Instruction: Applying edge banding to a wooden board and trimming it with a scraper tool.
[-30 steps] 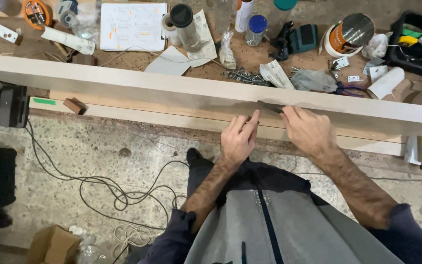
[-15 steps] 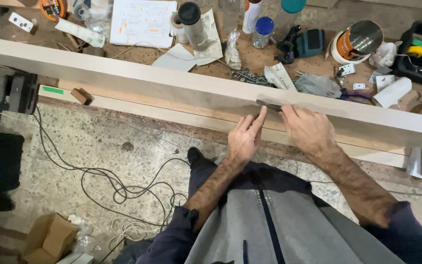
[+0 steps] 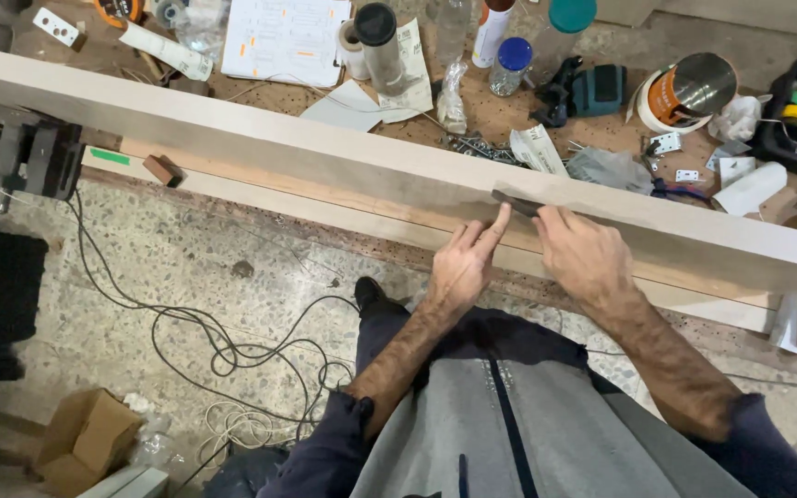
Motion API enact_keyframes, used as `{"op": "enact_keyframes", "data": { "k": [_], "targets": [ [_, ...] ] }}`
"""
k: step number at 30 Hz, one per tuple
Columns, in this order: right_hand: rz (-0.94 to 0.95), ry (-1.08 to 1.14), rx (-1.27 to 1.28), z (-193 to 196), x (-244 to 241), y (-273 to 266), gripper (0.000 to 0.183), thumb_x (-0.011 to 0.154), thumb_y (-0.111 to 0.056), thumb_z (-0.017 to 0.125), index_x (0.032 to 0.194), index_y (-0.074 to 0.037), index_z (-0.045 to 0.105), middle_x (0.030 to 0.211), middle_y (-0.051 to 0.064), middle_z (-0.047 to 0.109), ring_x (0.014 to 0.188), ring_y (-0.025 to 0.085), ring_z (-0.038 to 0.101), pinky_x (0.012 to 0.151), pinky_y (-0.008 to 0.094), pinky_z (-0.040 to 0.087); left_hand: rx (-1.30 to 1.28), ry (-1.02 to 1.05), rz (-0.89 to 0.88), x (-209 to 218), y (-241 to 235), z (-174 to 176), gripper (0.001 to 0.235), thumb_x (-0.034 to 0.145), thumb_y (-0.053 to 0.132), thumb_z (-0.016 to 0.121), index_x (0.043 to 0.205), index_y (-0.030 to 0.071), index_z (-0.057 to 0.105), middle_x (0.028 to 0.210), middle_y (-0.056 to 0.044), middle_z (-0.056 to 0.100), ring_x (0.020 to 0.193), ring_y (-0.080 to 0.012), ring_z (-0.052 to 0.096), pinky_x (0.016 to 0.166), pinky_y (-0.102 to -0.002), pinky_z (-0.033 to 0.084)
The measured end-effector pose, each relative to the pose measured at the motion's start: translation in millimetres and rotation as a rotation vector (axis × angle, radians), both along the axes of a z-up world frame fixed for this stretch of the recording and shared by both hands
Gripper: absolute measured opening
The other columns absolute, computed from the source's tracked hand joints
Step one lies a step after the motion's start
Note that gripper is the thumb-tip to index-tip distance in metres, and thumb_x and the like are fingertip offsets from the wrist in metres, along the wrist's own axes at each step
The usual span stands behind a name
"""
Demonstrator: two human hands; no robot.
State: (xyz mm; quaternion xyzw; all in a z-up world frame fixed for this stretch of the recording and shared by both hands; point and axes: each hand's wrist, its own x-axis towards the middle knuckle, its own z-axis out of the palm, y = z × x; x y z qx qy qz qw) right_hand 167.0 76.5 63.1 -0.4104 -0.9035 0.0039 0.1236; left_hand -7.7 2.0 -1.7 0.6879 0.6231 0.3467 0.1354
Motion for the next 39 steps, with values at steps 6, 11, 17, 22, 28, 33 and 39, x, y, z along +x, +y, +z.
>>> {"op": "enact_keyframes", "data": {
  "k": [6, 11, 17, 22, 28, 33, 39],
  "targets": [
    [-0.057, 0.023, -0.032, -6.7, -3.0, 0.1, 0.019, 0.106, -0.027, 0.064, 0.100, -0.009, 0.063, 0.084, 0.012, 0.070, 0.071, 0.033, 0.072, 0.057, 0.043, 0.057, -0.054, 0.017, 0.011, -2.7, -2.1, -1.0, 0.077, 0.090, 0.004, 0.062, 0.161, 0.021, 0.040, 0.103, -0.009, 0.060, 0.097, -0.0302, 0.061, 0.083, -0.042, 0.056],
    [-0.076, -0.025, -0.056, -0.9, -10.1, -0.6, 0.018, 0.104, -0.027, 0.064, 0.100, -0.010, 0.065, 0.079, 0.012, 0.070, 0.067, 0.034, 0.071, 0.056, 0.044, 0.057, -0.063, -0.040, 0.018, -3.4, -5.2, 0.2, 0.074, 0.091, 0.003, 0.060, 0.161, 0.020, 0.039, 0.104, -0.008, 0.060, 0.098, -0.0313, 0.060, 0.084, -0.043, 0.055],
    [-0.052, -0.007, -0.052, -2.0, -14.3, 1.5, 0.019, 0.103, -0.027, 0.065, 0.099, -0.009, 0.064, 0.085, 0.012, 0.072, 0.070, 0.035, 0.071, 0.058, 0.045, 0.057, -0.046, -0.041, 0.025, -10.2, -0.6, 1.8, 0.073, 0.093, 0.005, 0.058, 0.161, 0.020, 0.038, 0.105, -0.008, 0.060, 0.098, -0.0316, 0.061, 0.084, -0.044, 0.054],
    [-0.016, 0.049, -0.024, -2.8, -18.0, 6.5, 0.017, 0.102, -0.025, 0.064, 0.100, -0.008, 0.064, 0.086, 0.012, 0.072, 0.071, 0.035, 0.071, 0.059, 0.045, 0.057, -0.108, -0.025, 0.036, -10.9, 2.5, -0.9, 0.074, 0.093, 0.005, 0.058, 0.161, 0.022, 0.037, 0.101, -0.009, 0.059, 0.097, -0.0317, 0.061, 0.083, -0.044, 0.055],
    [-0.005, 0.043, -0.058, -0.7, -27.9, 6.0, 0.016, 0.104, -0.025, 0.064, 0.099, -0.009, 0.063, 0.081, 0.013, 0.070, 0.071, 0.036, 0.071, 0.059, 0.046, 0.056, -0.126, -0.041, 0.061, -17.0, -1.9, -3.4, 0.073, 0.095, 0.008, 0.059, 0.162, 0.023, 0.035, 0.101, -0.009, 0.059, 0.096, -0.0326, 0.060, 0.082, -0.045, 0.055],
    [0.013, 0.024, -0.038, -2.4, -41.0, 3.8, 0.018, 0.103, -0.025, 0.064, 0.097, -0.009, 0.063, 0.085, 0.013, 0.071, 0.071, 0.037, 0.070, 0.061, 0.047, 0.057, -0.114, -0.032, 0.099, -25.6, -4.5, -4.6, 0.071, 0.096, 0.011, 0.059, 0.162, 0.024, 0.035, 0.101, -0.009, 0.059, 0.095, -0.0319, 0.061, 0.081, -0.045, 0.055],
    [0.037, 0.083, -0.015, -11.1, -51.8, 11.9, 0.017, 0.103, -0.025, 0.063, 0.098, -0.009, 0.062, 0.086, 0.014, 0.072, 0.071, 0.037, 0.071, 0.061, 0.048, 0.057, -0.100, -0.022, 0.122, -34.2, -1.7, -9.7, 0.068, 0.099, 0.012, 0.056, 0.162, 0.025, 0.034, 0.102, -0.008, 0.059, 0.095, -0.0314, 0.061, 0.081, -0.044, 0.055]
  ]
}}
